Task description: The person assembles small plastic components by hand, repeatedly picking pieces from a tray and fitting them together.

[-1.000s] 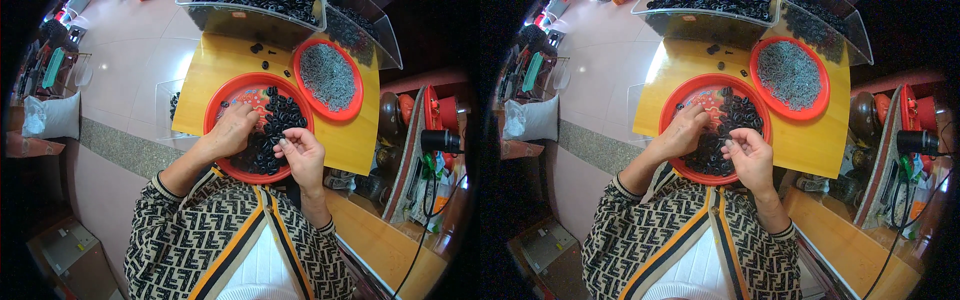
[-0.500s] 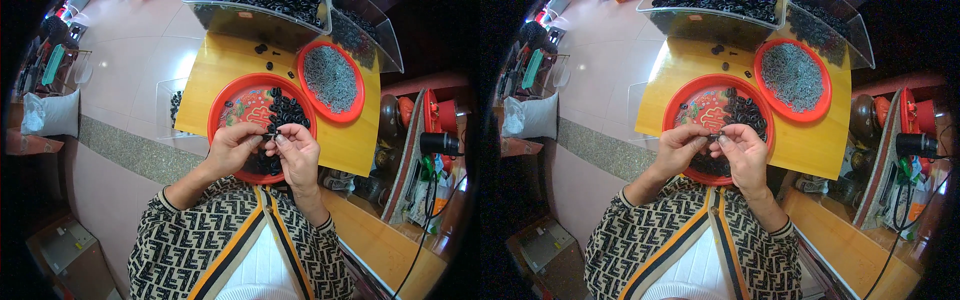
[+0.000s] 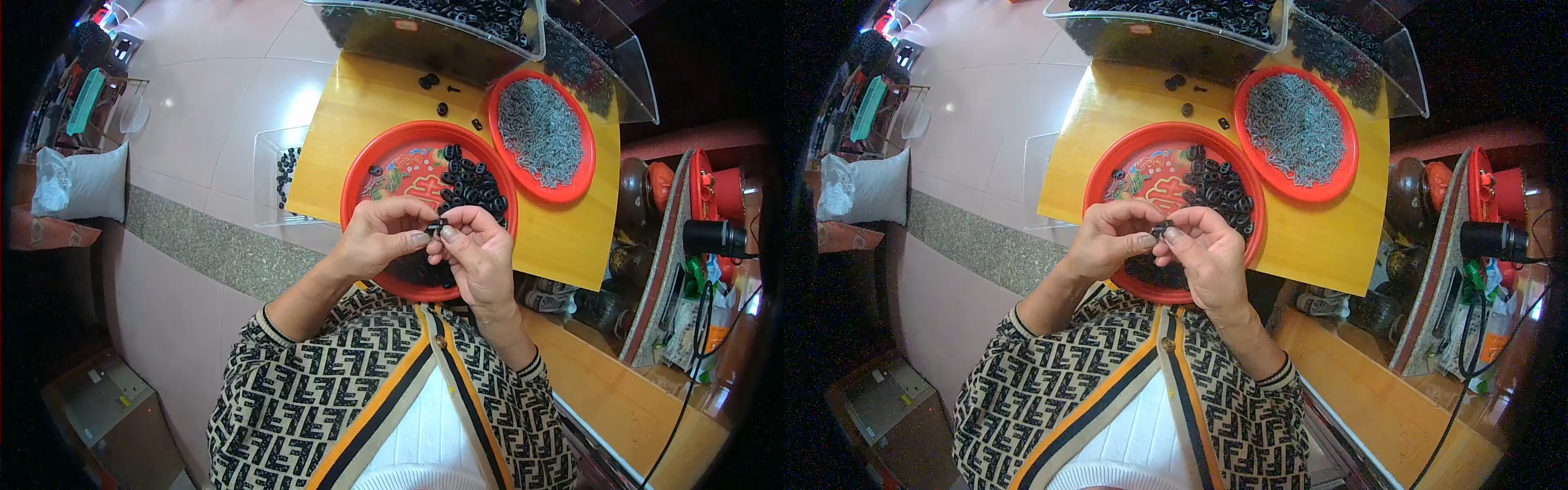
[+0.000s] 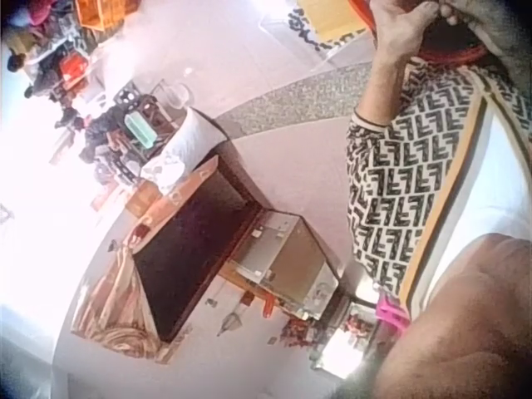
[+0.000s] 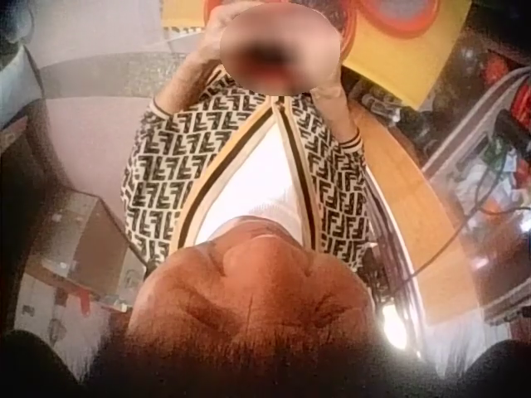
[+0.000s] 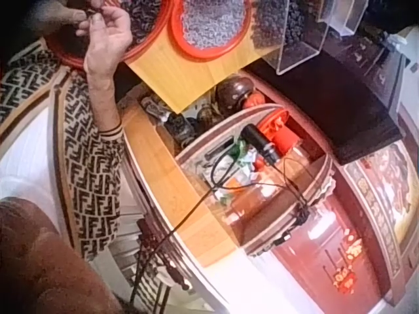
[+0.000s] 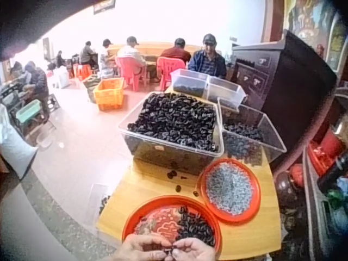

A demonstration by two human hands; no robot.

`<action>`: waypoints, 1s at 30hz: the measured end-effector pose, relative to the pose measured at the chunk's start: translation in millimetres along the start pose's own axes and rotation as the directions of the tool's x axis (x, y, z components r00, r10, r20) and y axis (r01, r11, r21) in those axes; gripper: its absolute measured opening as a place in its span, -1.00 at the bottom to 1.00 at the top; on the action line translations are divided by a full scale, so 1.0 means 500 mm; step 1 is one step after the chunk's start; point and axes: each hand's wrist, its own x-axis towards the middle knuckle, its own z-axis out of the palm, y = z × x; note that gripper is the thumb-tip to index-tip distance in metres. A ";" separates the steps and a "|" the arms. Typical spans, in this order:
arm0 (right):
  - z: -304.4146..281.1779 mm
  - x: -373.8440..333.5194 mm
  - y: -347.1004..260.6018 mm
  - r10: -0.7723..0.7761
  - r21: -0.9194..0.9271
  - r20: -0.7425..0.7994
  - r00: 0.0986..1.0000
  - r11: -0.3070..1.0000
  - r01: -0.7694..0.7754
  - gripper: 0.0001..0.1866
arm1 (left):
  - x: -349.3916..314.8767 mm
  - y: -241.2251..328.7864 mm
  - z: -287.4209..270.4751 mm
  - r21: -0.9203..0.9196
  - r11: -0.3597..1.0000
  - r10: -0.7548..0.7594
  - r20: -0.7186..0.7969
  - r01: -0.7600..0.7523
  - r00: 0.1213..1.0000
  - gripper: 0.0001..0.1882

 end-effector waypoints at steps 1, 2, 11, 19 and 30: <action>0.000 0.001 0.001 0.022 0.014 0.004 1.000 1.000 -0.022 -0.85 | 0.001 -0.001 -0.002 -0.041 0.999 0.004 0.023 -0.003 1.000 -0.77; 0.001 0.001 0.001 0.044 0.028 0.008 0.999 0.999 -0.044 -0.85 | 0.001 -0.001 -0.003 -0.083 0.997 0.009 0.046 -0.005 0.999 -0.77; -0.001 0.005 0.003 0.049 0.055 0.000 0.999 0.997 -0.049 -0.84 | -0.007 -0.014 -0.030 -0.100 0.994 -0.043 -0.001 0.043 0.999 -0.76; 0.014 -0.012 -0.007 -0.134 -0.399 -0.091 0.987 0.913 0.087 -0.86 | -0.015 -0.012 -0.022 -0.004 1.000 -0.011 -0.067 0.010 0.998 -0.72; 0.020 -0.015 -0.001 -0.150 -0.471 -0.080 0.985 0.877 0.096 -0.88 | -0.018 -0.013 -0.017 0.059 0.998 0.027 -0.048 -0.024 0.998 -0.73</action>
